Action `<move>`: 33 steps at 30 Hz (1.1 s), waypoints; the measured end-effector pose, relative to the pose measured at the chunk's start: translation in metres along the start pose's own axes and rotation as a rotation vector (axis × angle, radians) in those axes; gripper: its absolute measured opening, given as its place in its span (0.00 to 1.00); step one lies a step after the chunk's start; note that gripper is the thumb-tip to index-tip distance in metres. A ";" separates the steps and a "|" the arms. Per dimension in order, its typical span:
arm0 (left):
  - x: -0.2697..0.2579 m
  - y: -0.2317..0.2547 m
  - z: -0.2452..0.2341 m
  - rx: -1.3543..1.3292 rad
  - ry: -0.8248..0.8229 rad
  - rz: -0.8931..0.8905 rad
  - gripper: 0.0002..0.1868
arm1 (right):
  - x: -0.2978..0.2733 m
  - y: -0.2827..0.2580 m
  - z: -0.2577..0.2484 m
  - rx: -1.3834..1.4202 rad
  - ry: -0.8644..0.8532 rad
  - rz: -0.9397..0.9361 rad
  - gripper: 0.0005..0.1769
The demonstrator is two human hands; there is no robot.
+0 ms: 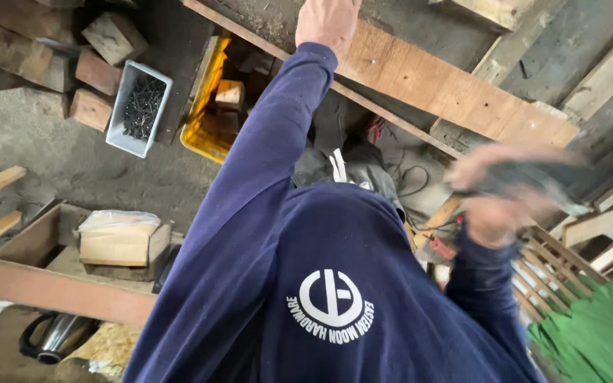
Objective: The person hammers nails into a wooden plank using a hammer. They repeatedly pick up nails, position them on the wood, and strike them to secure the plank to a workbench. The person also adjusts the plank's position and handles smaller wooden blocks during the process.
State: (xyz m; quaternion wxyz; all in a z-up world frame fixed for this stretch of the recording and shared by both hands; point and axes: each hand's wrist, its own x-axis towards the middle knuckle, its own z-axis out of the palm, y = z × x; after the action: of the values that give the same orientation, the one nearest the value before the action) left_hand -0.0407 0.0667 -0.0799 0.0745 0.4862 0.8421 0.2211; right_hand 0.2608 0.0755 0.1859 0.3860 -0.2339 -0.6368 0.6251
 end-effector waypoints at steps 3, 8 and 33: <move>-0.007 0.002 -0.009 0.010 -0.015 0.012 0.08 | 0.020 -0.016 0.001 -0.018 -0.122 -0.362 0.38; 0.002 0.010 -0.025 -0.075 -0.085 -0.078 0.11 | -0.044 0.062 0.037 -0.763 -0.208 0.828 0.21; -0.053 0.137 -0.027 -0.213 0.089 0.308 0.15 | -0.009 0.061 -0.266 -1.286 0.208 0.389 0.20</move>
State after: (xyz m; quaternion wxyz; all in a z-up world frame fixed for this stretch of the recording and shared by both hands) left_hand 0.0852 0.0719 0.0000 0.0538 0.5886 0.7319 0.3391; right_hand 0.4633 0.2390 0.1032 0.1099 -0.5860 -0.7878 0.1543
